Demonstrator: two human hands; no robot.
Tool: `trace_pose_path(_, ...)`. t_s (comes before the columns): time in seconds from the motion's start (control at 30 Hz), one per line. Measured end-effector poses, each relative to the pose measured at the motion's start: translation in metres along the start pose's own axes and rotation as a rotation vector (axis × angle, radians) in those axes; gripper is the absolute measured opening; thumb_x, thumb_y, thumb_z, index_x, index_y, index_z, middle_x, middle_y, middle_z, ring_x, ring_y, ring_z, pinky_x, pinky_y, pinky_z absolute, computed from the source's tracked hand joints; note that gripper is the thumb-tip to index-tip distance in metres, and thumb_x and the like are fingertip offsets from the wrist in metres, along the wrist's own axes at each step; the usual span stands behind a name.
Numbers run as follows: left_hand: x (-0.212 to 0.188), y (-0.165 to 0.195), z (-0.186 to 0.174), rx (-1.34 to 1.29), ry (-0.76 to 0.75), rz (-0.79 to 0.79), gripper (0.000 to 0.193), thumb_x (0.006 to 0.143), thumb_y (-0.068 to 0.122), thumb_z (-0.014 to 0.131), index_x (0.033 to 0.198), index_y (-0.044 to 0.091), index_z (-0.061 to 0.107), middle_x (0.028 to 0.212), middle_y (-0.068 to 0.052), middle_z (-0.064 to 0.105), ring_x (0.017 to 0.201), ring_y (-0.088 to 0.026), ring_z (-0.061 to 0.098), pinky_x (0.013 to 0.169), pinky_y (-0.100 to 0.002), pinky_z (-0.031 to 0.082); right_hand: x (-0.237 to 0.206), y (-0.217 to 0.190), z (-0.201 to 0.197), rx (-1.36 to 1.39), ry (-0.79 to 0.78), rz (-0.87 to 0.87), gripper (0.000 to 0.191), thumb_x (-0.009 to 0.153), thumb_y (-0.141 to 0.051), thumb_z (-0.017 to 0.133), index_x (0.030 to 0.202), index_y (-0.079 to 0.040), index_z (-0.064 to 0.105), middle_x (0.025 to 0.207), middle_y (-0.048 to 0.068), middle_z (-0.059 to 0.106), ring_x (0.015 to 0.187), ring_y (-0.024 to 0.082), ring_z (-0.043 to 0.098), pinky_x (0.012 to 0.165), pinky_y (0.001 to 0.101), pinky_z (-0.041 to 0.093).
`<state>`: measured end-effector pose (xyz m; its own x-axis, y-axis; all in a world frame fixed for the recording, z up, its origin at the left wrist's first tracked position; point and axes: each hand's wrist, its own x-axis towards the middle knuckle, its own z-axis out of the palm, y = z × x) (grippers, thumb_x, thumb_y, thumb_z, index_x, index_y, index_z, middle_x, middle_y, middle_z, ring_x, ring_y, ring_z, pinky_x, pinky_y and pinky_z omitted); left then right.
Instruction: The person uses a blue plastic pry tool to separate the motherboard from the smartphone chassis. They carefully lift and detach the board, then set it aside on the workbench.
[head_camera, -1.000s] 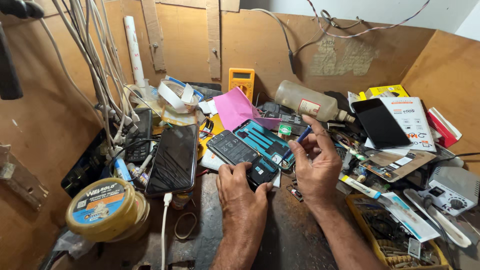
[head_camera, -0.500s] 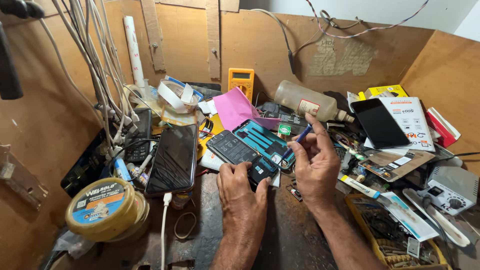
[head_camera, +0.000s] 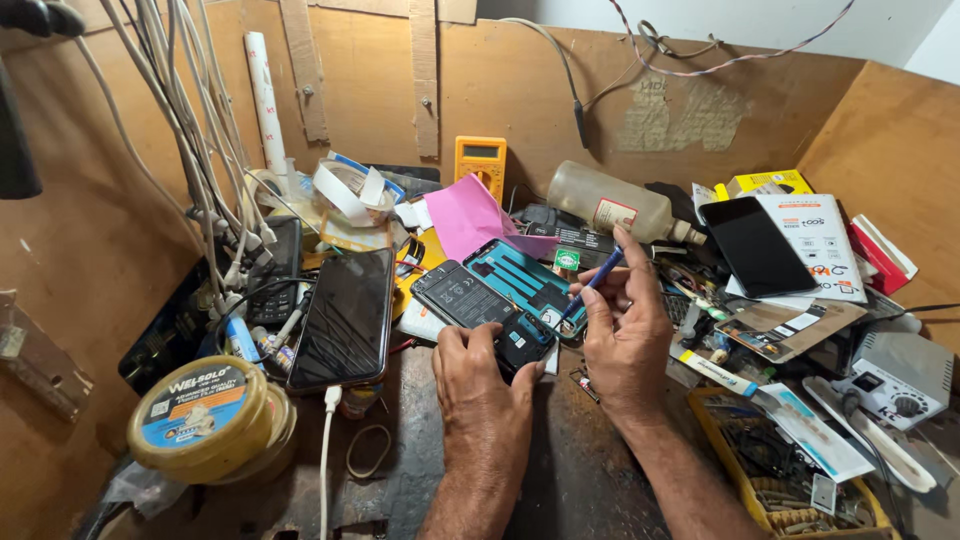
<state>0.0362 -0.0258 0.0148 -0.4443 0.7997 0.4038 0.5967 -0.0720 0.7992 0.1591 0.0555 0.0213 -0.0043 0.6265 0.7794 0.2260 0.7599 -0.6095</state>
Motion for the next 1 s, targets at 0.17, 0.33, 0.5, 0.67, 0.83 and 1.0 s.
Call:
trace_pose_path(0.17, 0.0012, 0.0028, -0.0022, 0.001, -0.041, -0.039, 0.06, 0.07, 0.014, 0.088, 0.124, 0.003, 0.062, 0.117, -0.015, 0.053, 0.115, -0.031, 0.053, 0.1, -0.043, 0.044, -0.0007, -0.0028, -0.0014, -0.012, 0.02, 0.016, 0.062, 0.099, 0.009, 0.058, 0.156, -0.005, 0.038, 0.107, 0.008, 0.067, 0.099, 0.014, 0.071, 0.092, 0.0305, 0.061)
trace_pose_path(0.33, 0.0012, 0.0039, -0.0039, 0.013, -0.052, -0.056, 0.058, 0.072, 0.015, 0.087, 0.122, 0.003, 0.062, 0.117, -0.014, 0.054, 0.115, -0.03, 0.053, 0.101, -0.043, 0.044, -0.0013, -0.0042, -0.0035, -0.016, 0.051, 0.026, 0.062, 0.099, 0.008, 0.058, 0.156, -0.004, 0.038, 0.106, 0.009, 0.068, 0.1, 0.015, 0.071, 0.094, 0.0314, 0.061)
trace_pose_path(0.5, 0.0008, 0.0026, -0.0021, 0.002, -0.026, -0.05, 0.057, 0.072, 0.017, 0.087, 0.122, 0.003, 0.063, 0.116, -0.015, 0.055, 0.115, -0.031, 0.053, 0.1, -0.044, 0.044, -0.0013, -0.003, -0.0058, -0.043, 0.043, 0.025, 0.061, 0.099, 0.007, 0.057, 0.155, -0.004, 0.037, 0.106, 0.01, 0.069, 0.099, 0.016, 0.072, 0.092, 0.0315, 0.061)
trace_pose_path(0.67, -0.0006, 0.0002, -0.0004, -0.001, -0.002, -0.019, 0.053, 0.075, 0.018, 0.086, 0.121, 0.002, 0.064, 0.111, -0.016, 0.056, 0.113, -0.033, 0.054, 0.098, -0.045, 0.045, -0.0012, -0.0009, -0.0066, -0.048, 0.052, 0.049, 0.058, 0.099, 0.007, 0.057, 0.153, -0.002, 0.037, 0.107, 0.012, 0.069, 0.099, 0.017, 0.072, 0.09, 0.0314, 0.061)
trace_pose_path(0.83, -0.0005, 0.0006, -0.0007, 0.005, 0.011, -0.002, 0.053, 0.073, 0.015, 0.086, 0.119, 0.003, 0.064, 0.109, -0.015, 0.056, 0.112, -0.033, 0.055, 0.097, -0.046, 0.045, -0.0016, 0.0008, -0.008, -0.052, 0.048, 0.05, 0.056, 0.099, 0.007, 0.056, 0.152, 0.0, 0.037, 0.108, 0.012, 0.069, 0.099, 0.017, 0.072, 0.089, 0.0314, 0.061)
trace_pose_path(1.0, 0.0013, 0.0044, -0.0025, 0.019, -0.008, -0.043, 0.053, 0.072, 0.016, 0.087, 0.118, 0.005, 0.064, 0.114, -0.014, 0.055, 0.112, -0.031, 0.055, 0.098, -0.045, 0.046, -0.0031, 0.0019, -0.0083, -0.048, 0.057, 0.045, 0.056, 0.101, 0.006, 0.056, 0.153, 0.0, 0.036, 0.109, 0.013, 0.069, 0.1, 0.018, 0.072, 0.089, 0.0314, 0.06)
